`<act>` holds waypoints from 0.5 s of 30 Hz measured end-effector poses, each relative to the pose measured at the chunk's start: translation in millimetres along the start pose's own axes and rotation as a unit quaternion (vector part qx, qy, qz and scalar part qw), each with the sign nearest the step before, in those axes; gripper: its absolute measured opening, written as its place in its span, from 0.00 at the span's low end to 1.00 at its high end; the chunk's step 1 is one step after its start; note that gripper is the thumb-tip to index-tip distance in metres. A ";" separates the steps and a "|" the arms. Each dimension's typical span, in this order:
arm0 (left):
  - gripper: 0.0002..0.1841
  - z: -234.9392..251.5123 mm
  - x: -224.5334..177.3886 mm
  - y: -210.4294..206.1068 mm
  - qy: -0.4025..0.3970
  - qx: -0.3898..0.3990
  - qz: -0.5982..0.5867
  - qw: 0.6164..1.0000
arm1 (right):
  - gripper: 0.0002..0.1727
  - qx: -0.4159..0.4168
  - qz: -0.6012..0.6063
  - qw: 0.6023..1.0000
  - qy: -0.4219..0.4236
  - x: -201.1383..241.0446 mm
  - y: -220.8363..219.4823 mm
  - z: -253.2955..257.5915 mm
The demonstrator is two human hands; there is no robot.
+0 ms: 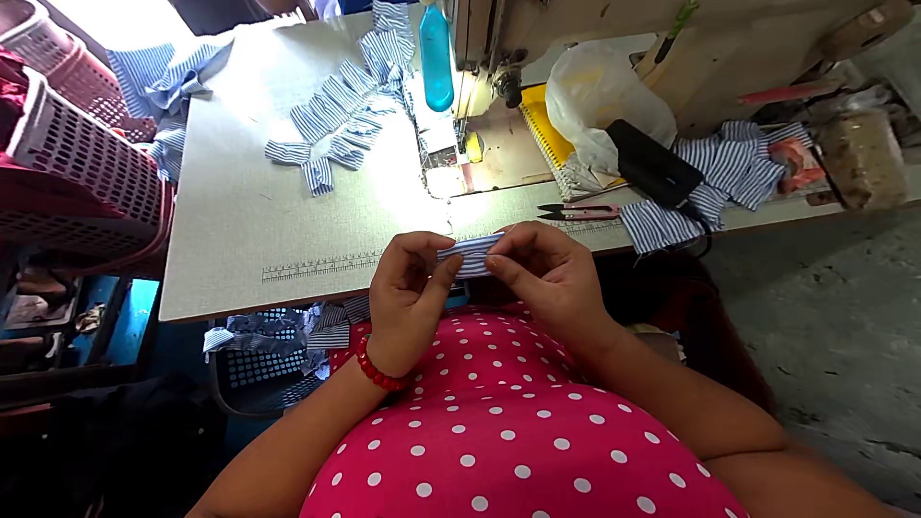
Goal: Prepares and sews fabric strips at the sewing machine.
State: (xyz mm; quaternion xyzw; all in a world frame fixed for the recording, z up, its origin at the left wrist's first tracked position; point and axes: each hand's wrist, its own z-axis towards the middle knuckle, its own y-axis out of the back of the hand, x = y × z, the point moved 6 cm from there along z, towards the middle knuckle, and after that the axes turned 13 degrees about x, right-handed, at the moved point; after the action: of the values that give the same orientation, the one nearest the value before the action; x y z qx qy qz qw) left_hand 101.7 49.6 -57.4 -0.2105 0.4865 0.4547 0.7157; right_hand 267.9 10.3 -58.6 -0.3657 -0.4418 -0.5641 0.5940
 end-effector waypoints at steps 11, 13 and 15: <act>0.13 -2.1 8.4 4.0 0.060 -0.034 -0.055 0.996 | 0.24 -0.029 -0.025 0.999 -0.006 0.3 0.1 0.1; 0.12 -2.2 10.7 3.9 0.074 -0.023 -0.074 0.994 | 0.24 -0.028 -0.017 0.999 -0.005 0.0 0.7 0.2; 0.17 -1.5 12.9 1.3 0.099 0.018 -0.096 0.990 | 0.25 -0.023 -0.002 1.000 -0.006 0.0 1.2 1.0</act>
State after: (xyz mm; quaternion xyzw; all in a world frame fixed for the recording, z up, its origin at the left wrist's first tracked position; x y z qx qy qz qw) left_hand 101.2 54.8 -69.3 -0.2868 0.5406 0.3519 0.7083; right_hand 269.0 11.4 -58.1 -0.3820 -0.4333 -0.5726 0.5818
